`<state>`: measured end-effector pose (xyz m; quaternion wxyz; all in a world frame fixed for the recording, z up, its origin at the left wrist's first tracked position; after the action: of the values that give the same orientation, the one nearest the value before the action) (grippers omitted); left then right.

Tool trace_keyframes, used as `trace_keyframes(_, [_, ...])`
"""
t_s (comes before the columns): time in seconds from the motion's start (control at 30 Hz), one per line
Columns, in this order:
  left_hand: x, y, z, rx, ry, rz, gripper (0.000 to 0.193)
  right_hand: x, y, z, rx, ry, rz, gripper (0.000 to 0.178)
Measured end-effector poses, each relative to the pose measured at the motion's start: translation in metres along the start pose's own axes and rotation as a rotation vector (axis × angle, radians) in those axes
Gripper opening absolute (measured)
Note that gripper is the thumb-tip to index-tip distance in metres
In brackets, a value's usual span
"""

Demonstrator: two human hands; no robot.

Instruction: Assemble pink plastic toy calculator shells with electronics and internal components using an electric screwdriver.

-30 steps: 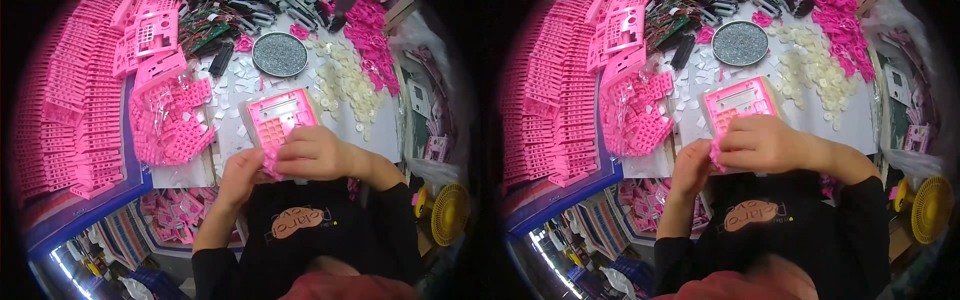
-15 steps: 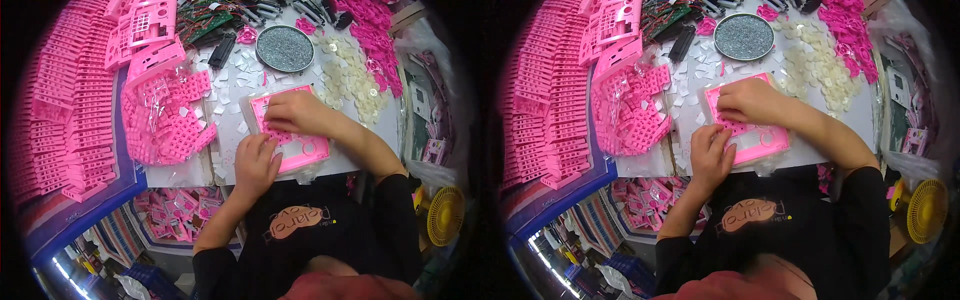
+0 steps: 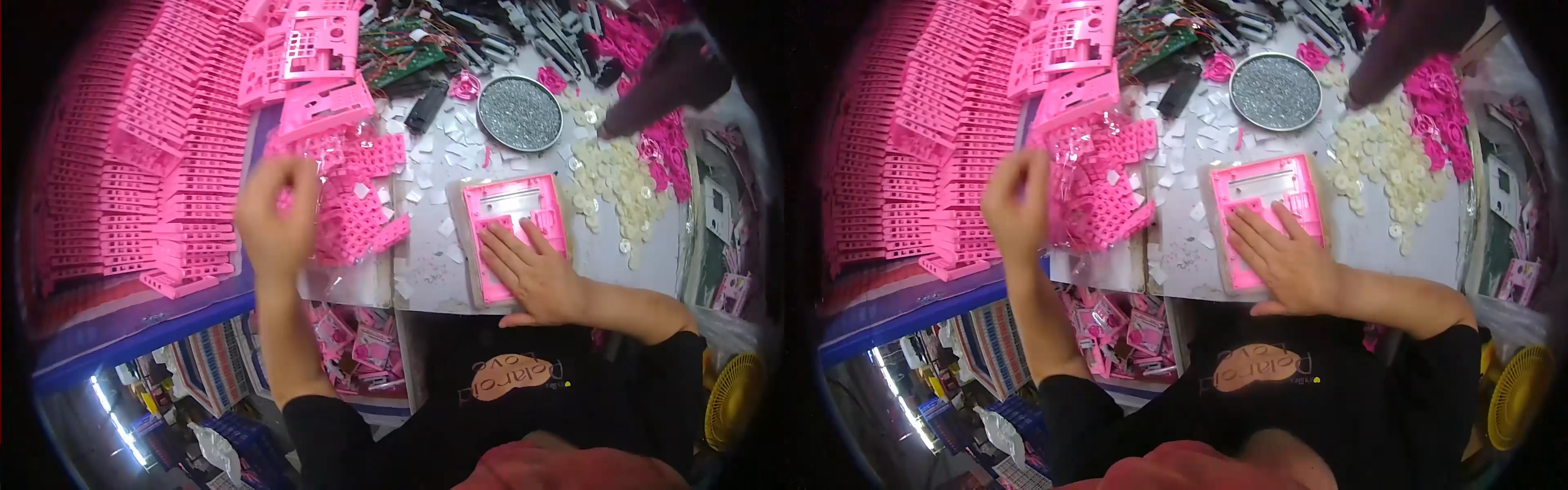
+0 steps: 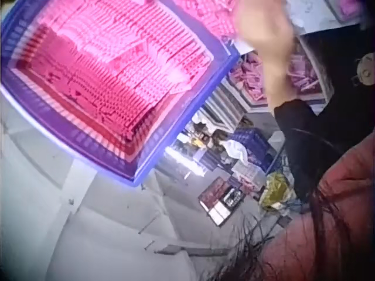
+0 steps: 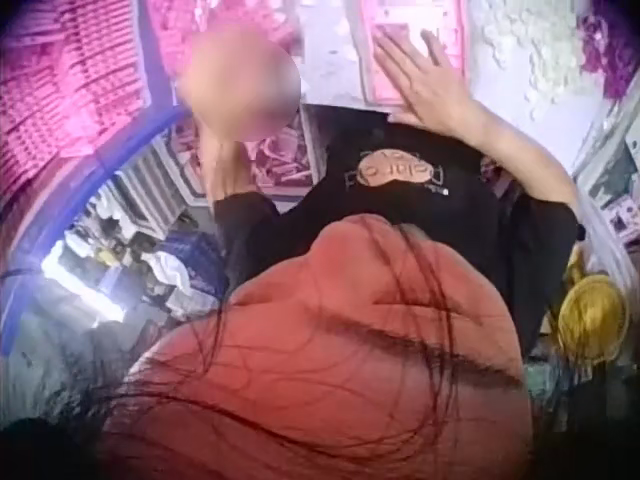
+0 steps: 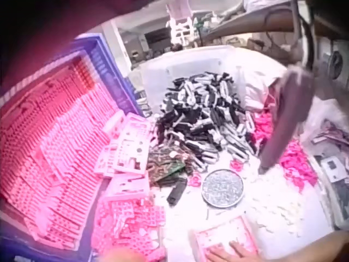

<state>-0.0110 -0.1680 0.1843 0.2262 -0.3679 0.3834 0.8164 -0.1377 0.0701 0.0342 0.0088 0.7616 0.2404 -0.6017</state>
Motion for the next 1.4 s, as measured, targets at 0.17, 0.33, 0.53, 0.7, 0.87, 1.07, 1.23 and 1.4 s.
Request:
trace_keyframes(0.17, [0.036, 0.13, -0.138, -0.302, 0.105, -0.238, 0.036, -0.008, 0.004, -0.005, -0.047, -0.025, 0.013, 0.102])
trace_keyframes(0.33, [0.194, 0.192, -0.102, -0.109, 0.574, -0.728, 0.033, 0.0, 0.002, -0.001, -0.049, -0.006, -0.014, 0.098])
trace_keyframes(0.53, [0.154, 0.185, -0.114, -0.351, 0.96, -0.711, 0.1, -0.003, -0.004, 0.002, -0.074, 0.031, 0.044, 0.096])
trace_keyframes(0.7, [0.093, 0.155, -0.183, -0.493, 0.949, -0.572, 0.105, -0.004, -0.003, 0.003, -0.105, 0.079, 0.097, 0.094])
trace_keyframes(0.87, [0.066, 0.133, -0.31, -0.708, 0.97, -0.971, 0.081, -0.006, -0.003, -0.002, -0.134, 0.104, 0.114, 0.09])
trace_keyframes(1.07, [0.083, 0.183, -0.131, -0.395, 0.491, -0.59, 0.057, -0.004, -0.004, 0.004, -0.1, 0.083, 0.093, 0.087])
trace_keyframes(1.23, [0.077, 0.151, -0.143, -0.428, 0.172, -0.83, 0.068, -0.005, -0.005, 0.003, -0.101, 0.081, 0.096, 0.085])
trace_keyframes(1.4, [0.103, 0.062, -0.043, 0.099, 0.616, -0.948, 0.047, -0.009, -0.003, 0.001, -0.094, 0.055, 0.071, 0.084])
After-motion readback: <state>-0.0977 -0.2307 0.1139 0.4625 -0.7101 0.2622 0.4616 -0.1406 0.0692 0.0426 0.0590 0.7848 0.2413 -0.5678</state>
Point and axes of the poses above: each hand's wrist, its own y-axis towards the middle knuckle, its own x-axis out of the palm, z = x × y, the point moved 10 cm from there along y, towards the middle knuckle, and after that the axes turned 8 degrees about -z, right-handed, at the moved point
